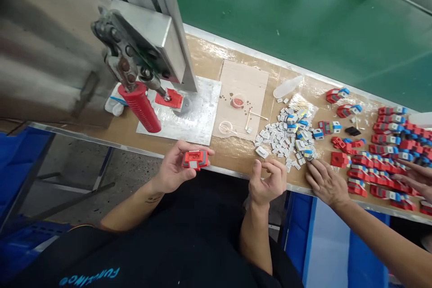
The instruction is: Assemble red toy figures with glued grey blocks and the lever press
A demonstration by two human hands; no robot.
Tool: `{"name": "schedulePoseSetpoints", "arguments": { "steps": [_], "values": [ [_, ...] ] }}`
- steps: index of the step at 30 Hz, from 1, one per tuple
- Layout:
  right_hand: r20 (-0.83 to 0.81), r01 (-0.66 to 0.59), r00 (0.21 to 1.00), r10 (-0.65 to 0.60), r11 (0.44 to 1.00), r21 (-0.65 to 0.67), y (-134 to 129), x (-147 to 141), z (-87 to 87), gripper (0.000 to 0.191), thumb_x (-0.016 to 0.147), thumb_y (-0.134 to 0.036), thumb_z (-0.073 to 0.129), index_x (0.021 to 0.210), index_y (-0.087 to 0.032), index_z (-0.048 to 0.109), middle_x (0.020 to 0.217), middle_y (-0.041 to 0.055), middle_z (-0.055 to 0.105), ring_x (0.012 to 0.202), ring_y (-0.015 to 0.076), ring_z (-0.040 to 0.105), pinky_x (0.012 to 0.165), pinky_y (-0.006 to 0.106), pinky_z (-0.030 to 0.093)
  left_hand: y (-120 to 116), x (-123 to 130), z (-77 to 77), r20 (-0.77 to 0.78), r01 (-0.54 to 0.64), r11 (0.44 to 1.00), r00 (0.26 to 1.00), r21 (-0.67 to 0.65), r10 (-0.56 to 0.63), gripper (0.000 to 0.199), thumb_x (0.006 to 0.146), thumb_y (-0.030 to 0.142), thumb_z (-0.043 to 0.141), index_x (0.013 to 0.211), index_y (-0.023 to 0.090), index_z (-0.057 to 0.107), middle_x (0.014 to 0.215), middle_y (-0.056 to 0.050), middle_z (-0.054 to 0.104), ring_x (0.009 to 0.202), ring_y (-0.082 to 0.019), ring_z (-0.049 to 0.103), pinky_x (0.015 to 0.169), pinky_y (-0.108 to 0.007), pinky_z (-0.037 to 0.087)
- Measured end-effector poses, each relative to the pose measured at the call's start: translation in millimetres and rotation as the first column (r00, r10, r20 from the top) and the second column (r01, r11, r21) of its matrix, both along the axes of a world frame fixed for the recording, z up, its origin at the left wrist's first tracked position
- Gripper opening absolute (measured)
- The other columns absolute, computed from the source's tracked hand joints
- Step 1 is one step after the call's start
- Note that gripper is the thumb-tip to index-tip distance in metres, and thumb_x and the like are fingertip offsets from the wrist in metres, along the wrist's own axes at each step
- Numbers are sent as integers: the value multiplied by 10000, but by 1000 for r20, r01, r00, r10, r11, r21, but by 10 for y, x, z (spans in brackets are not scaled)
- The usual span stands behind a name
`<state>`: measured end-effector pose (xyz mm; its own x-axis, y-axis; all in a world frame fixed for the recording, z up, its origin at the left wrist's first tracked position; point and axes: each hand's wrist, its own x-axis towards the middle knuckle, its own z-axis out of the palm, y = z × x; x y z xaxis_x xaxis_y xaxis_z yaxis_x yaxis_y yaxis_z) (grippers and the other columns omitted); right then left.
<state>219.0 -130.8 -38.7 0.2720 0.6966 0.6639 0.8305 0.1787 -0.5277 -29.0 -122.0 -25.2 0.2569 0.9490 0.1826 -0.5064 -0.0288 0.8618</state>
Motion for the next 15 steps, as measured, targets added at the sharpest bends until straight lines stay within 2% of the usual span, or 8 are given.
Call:
{"name": "schedulePoseSetpoints", "arguments": {
  "steps": [3,6,9,12,15],
  "values": [
    [14,-127,991,130,984,-124,167,-74,124,160,968,-383,747,985,-237,682,895,32,727,754,197,641,681,350,497,-6,-21,-2,2,1,1000,1000,6,-1,348,949,291,841,1207,212,621,1278,-140,809,974,-167,807,878,-279,628],
    [58,-208,970,235,931,-299,364,-129,224,267,981,-422,729,1157,-223,708,1037,69,783,905,235,685,839,394,533,3,-52,-4,-8,-18,999,1000,27,18,341,946,271,841,1214,213,637,1289,-144,809,976,-159,806,883,-265,622],
    [71,-260,951,301,903,-342,497,-184,265,204,987,-397,729,1110,-234,736,1015,63,801,907,241,693,882,408,536,23,-95,-22,-31,-49,997,998,58,51,353,955,239,825,1263,240,655,1299,-127,808,1017,-162,809,902,-263,628],
    [51,-305,939,341,891,-335,541,-228,277,113,1008,-349,708,999,-245,752,920,42,801,856,229,708,831,389,540,54,-152,-78,-116,-89,992,988,86,99,379,939,238,835,1286,247,682,1306,-138,797,1109,-210,803,885,-281,650],
    [41,-336,929,367,886,-318,553,-253,297,116,1023,-293,688,936,-256,754,861,23,800,817,214,719,789,370,543,100,-208,-147,-220,-145,979,960,145,175,394,897,267,875,1261,232,728,1282,-158,789,1161,-259,788,890,-320,666]
  ]
}}
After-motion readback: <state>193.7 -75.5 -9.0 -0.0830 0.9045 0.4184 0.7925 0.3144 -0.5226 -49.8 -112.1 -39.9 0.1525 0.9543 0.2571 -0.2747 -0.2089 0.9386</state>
